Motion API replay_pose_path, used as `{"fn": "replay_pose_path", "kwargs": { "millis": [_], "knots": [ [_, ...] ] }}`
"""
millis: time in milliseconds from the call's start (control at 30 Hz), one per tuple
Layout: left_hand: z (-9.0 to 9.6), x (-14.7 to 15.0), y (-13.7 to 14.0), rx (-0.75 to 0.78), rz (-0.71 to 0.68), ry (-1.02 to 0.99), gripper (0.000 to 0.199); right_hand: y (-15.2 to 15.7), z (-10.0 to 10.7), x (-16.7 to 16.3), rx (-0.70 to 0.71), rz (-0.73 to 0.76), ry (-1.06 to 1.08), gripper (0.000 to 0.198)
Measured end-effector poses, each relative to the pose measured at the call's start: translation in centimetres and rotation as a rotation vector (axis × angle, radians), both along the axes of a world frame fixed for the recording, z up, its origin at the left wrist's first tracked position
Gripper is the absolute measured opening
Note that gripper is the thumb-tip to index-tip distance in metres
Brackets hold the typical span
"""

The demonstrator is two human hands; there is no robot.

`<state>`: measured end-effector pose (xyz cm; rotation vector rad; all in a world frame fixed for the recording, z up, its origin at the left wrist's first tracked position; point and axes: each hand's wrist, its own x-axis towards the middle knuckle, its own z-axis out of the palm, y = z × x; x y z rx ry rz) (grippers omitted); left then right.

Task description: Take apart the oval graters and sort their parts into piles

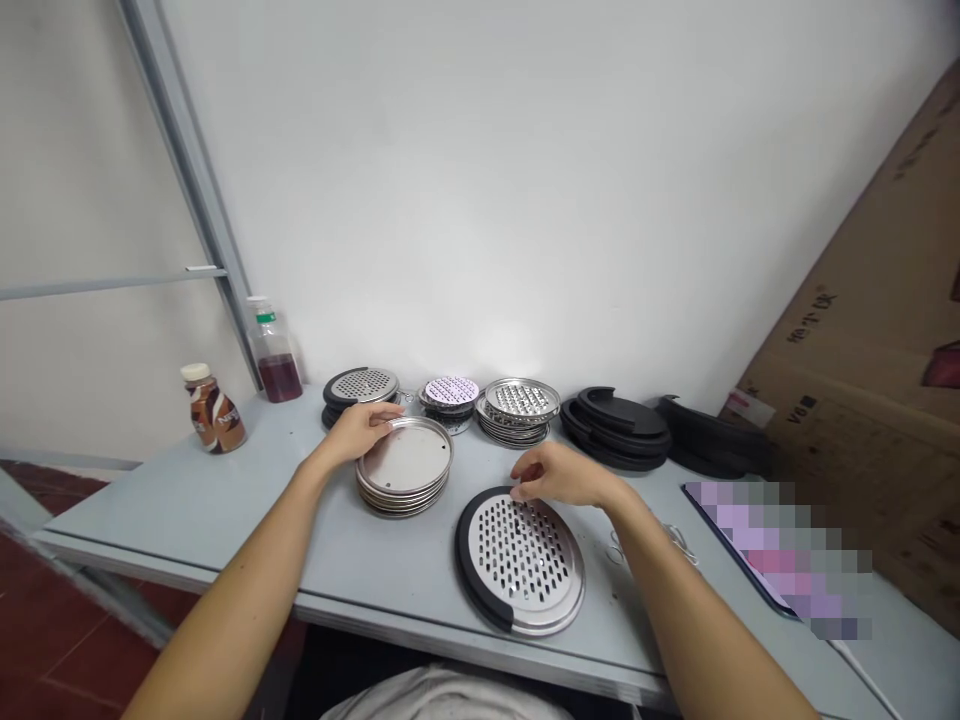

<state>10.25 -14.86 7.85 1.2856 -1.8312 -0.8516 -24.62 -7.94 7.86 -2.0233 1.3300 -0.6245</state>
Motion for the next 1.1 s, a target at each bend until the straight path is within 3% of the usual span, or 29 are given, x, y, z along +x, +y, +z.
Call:
{"fn": "replay_pose_path", "kwargs": {
  "millis": [100,200,333,433,500,567,633,767,900,1100],
  "knots": [
    [0.4,0.1,0.3,-0.014,0.022,-0.067,0.037,0.0,-0.3,0.2,0.029,0.073,0.145,0.038],
    [0.4,0.2,0.4,-0.027,0.031,-0.123,0.035,0.2,-0.1,0.3,0.016,0.036,0.18,0.042],
    [0.5,0.1,0.4,-0.101,0.062,-0.161,0.032,0.4,0.0,0.1,0.198,0.036,0.133,0.059],
    [1.1,-0.9,1.2,-0.251,0.127,-0.151,0.032,0.1,-0.2,0.0,0.24,0.047,0.018,0.066],
    [1.6,-2.5,2.5,-0.437,0.151,-0.12,0.028,-0.1,-0.2,-0.1,0.245,0.016,-0.122,0.064],
    [1.9,-4.7,4.5,-0.662,0.113,-0.075,0.021,-0.3,-0.1,-0.1,0.266,-0.016,-0.26,0.061],
    [1.8,-7.3,6.9,-0.779,0.03,-0.051,0.018,-0.3,0.3,-0.2,0.285,-0.03,-0.359,0.058],
    [0.8,-11.3,11.1,-0.614,-0.027,-0.09,0.034,0.2,1.4,-0.4,0.327,0.001,-0.485,0.053],
    [-0.5,-12.1,12.4,-0.402,-0.042,-0.113,0.046,0.9,2.2,-0.3,0.363,0.075,-0.558,0.051],
    [-2.0,-11.0,12.3,0.161,-0.201,0.34,0.044,0.8,1.8,0.4,0.384,0.073,-0.587,0.051]
  ]
}}
